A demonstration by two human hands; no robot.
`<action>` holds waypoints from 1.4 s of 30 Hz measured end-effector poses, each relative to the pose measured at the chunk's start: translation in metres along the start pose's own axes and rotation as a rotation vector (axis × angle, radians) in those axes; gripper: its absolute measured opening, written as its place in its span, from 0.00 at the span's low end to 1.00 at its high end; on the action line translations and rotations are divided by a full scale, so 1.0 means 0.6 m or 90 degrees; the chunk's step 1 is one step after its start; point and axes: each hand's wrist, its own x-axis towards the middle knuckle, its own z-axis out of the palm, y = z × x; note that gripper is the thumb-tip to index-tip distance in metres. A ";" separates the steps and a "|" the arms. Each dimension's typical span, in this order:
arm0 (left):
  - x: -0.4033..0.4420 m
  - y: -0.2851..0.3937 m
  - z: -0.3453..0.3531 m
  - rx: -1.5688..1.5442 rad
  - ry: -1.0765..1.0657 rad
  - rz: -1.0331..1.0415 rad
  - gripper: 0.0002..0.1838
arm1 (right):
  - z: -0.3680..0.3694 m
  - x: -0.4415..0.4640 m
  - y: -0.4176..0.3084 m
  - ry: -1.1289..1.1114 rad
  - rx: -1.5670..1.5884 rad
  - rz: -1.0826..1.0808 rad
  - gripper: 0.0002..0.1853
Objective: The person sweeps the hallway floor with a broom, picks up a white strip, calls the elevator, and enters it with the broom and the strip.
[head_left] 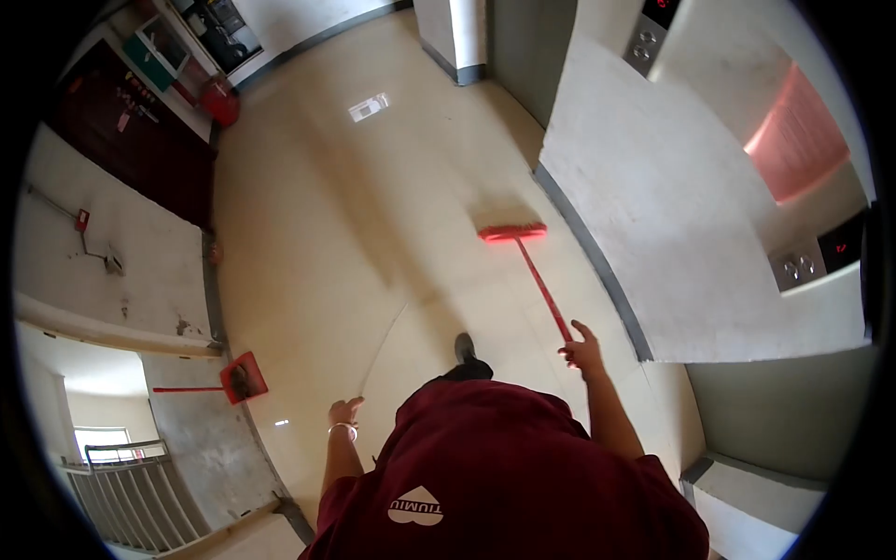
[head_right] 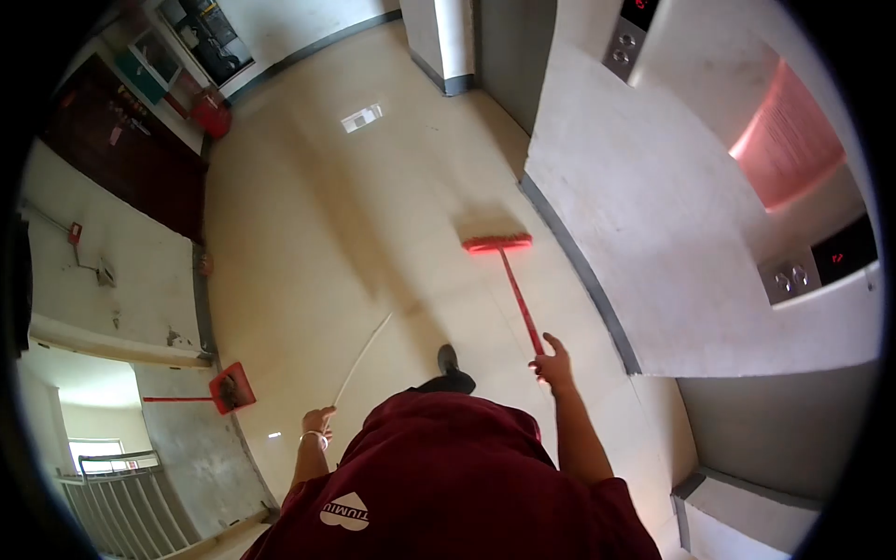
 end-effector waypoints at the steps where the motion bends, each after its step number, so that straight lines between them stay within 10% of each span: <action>1: 0.011 0.040 0.008 0.016 -0.016 -0.005 0.38 | -0.001 0.014 -0.035 -0.049 0.042 0.000 0.17; 8: 0.117 0.266 0.076 0.113 -0.069 0.098 0.26 | 0.029 0.077 -0.292 -0.238 0.378 -0.294 0.22; 12: 0.065 0.395 0.117 0.002 -0.091 0.058 0.20 | 0.049 0.212 -0.400 0.080 -0.020 -0.225 0.12; 14: 0.105 0.417 0.143 -0.042 -0.063 0.049 0.17 | 0.052 0.273 -0.468 0.236 -0.193 -0.399 0.14; 19: 0.157 0.496 0.190 -0.079 -0.068 -0.007 0.16 | 0.011 0.457 -0.642 0.362 -0.184 -0.290 0.13; 31: 0.193 0.597 0.219 -0.039 0.108 -0.175 0.19 | -0.071 0.580 -0.785 0.489 -0.207 -0.394 0.46; 42: 0.191 0.739 0.240 -0.055 0.051 -0.001 0.19 | -0.064 0.612 -0.806 0.582 -0.263 -0.330 0.47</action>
